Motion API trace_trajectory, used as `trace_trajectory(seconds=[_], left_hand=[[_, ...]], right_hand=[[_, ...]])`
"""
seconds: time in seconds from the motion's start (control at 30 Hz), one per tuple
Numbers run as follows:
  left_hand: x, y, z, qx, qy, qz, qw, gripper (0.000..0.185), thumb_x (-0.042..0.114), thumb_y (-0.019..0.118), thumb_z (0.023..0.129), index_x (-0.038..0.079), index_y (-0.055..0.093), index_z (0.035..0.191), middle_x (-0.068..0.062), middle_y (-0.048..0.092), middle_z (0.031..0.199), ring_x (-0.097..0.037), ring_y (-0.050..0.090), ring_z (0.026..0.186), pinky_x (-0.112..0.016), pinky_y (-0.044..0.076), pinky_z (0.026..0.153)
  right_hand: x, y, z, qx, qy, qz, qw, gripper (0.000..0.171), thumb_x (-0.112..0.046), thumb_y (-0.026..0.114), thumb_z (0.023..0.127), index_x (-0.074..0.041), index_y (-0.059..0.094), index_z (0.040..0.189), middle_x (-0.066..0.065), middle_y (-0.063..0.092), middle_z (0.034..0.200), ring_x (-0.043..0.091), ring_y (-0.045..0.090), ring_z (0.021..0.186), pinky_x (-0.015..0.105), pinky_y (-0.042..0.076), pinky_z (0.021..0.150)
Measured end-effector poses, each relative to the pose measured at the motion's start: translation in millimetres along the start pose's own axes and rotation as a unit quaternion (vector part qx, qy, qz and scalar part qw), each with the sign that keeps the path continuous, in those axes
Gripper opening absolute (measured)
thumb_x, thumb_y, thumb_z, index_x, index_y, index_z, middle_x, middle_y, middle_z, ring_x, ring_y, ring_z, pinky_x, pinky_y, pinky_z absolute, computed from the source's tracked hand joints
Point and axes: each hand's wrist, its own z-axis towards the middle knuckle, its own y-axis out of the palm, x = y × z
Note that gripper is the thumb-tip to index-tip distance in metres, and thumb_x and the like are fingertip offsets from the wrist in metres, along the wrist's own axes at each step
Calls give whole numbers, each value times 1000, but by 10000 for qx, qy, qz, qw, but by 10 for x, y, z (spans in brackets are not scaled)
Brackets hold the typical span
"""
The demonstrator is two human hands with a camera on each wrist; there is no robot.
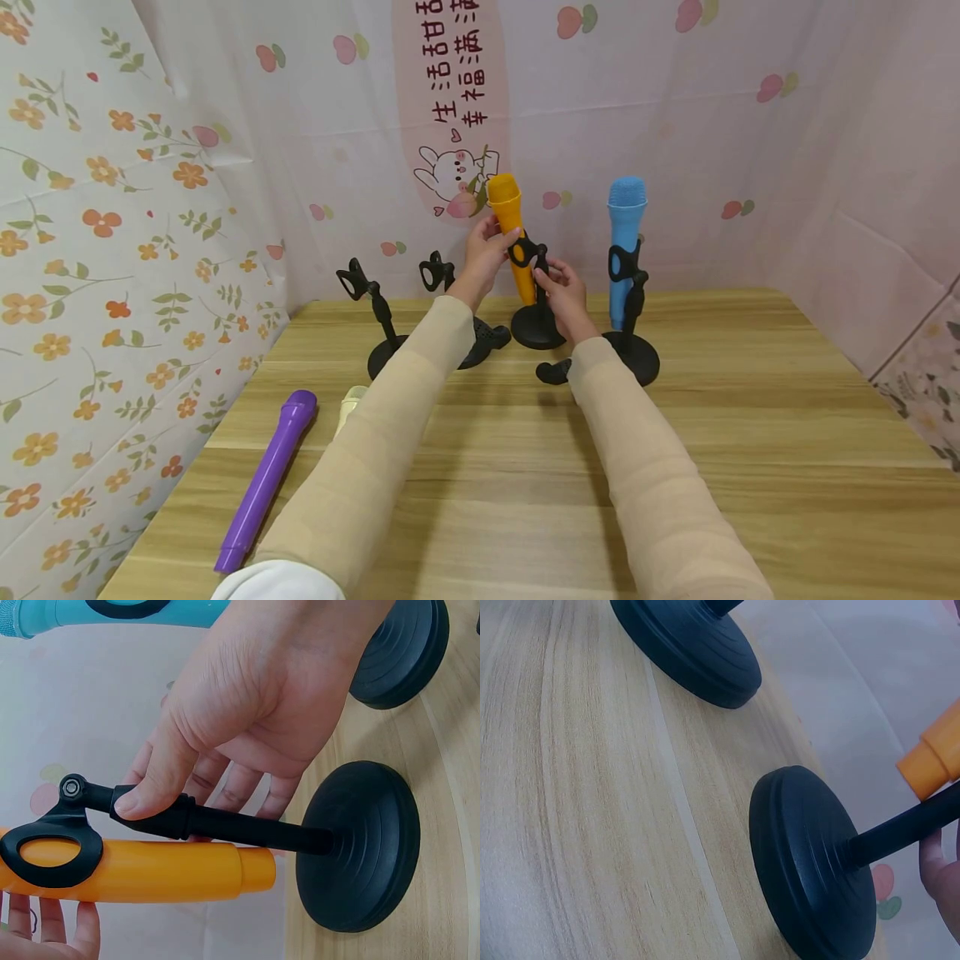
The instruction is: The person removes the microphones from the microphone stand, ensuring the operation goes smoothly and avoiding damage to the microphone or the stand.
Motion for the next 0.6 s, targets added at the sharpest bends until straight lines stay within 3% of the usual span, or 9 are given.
trace_trajectory(seconds=[0.27, 0.6], left_hand=[[11, 4, -22, 67, 25, -78, 9999, 43, 20, 72, 90, 9, 57, 129, -1, 57, 108, -15, 59, 98, -25, 50, 88], [19, -3, -27, 31, 140, -100, 9998, 40, 21, 72, 90, 10, 59, 126, 0, 58, 108, -14, 58, 96, -22, 50, 85]], right_hand=[[30, -8, 53, 67, 92, -6, 9999, 33, -26, 64, 93, -20, 56, 125, -1, 52, 112, 20, 49, 110, 47, 36, 105], [-2, -10, 3, -23, -111, 35, 9999, 25, -23, 64, 93, -21, 58, 117, -1, 54, 108, 23, 50, 105, 40, 39, 90]])
